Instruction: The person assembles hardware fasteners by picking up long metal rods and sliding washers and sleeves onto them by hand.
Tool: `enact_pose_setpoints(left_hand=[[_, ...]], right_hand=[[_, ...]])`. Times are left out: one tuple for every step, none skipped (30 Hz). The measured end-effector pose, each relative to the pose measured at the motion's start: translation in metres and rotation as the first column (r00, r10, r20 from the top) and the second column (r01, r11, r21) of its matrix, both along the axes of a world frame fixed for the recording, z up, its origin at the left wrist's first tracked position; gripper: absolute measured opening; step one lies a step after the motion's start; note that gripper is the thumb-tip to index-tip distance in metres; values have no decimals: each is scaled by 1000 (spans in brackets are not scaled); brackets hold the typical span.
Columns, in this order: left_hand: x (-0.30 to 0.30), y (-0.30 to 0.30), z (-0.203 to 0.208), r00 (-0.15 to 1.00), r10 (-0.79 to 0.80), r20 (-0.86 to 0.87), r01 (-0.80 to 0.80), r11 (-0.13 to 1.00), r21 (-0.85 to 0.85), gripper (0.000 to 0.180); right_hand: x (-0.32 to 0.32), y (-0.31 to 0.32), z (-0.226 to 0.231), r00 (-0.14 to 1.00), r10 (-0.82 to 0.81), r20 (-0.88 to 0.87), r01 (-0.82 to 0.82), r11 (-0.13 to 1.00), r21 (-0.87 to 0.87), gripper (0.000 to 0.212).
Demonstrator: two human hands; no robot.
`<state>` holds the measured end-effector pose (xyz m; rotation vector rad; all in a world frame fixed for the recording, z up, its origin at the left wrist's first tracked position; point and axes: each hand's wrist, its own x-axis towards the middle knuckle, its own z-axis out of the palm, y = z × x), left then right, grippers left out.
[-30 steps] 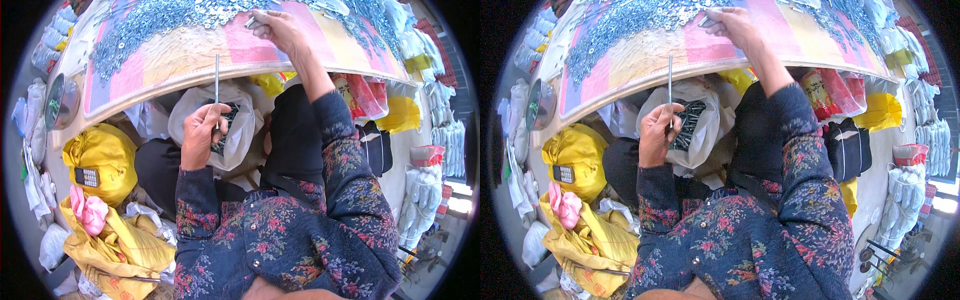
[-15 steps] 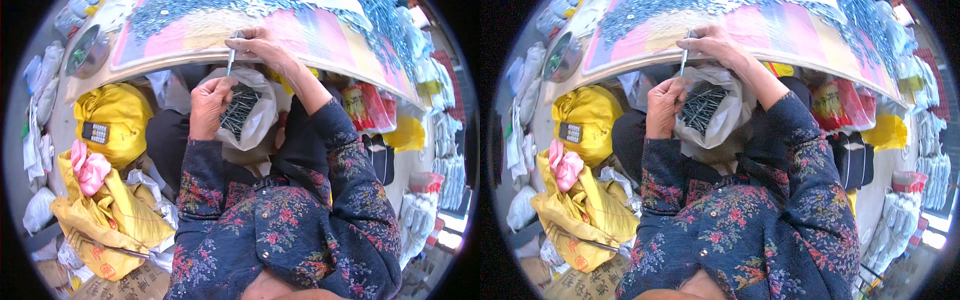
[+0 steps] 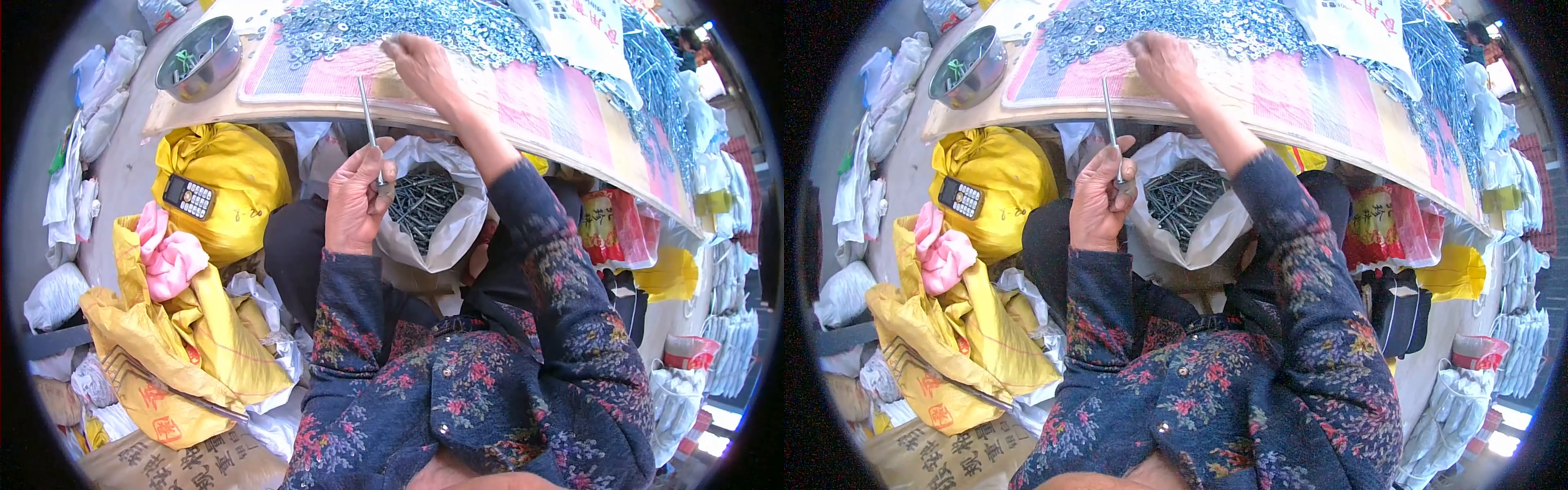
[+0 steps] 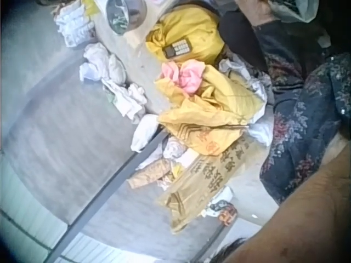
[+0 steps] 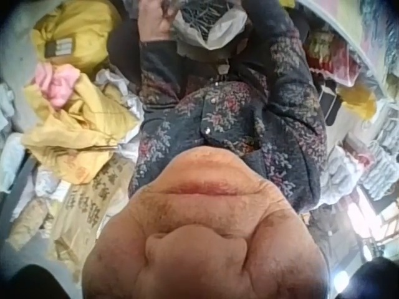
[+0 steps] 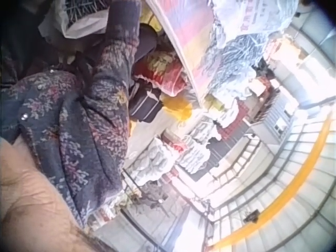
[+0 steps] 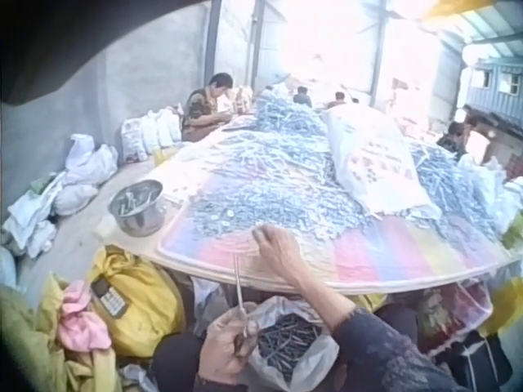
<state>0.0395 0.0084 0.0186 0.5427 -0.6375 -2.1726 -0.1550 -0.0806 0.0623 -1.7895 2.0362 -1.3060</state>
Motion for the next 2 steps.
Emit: enact_pose_setpoints(left_hand=[[-1,-1,-2,997,17,72,-15,1000,-23,36],[-3,-1,-1,996,16,87,-15,1000,-3,33]], right_hand=[[-8,-22,-8,991,-27,-131,33,999,38,41],[-12,-38,-10,965,-51,-256,72,995,70,42]])
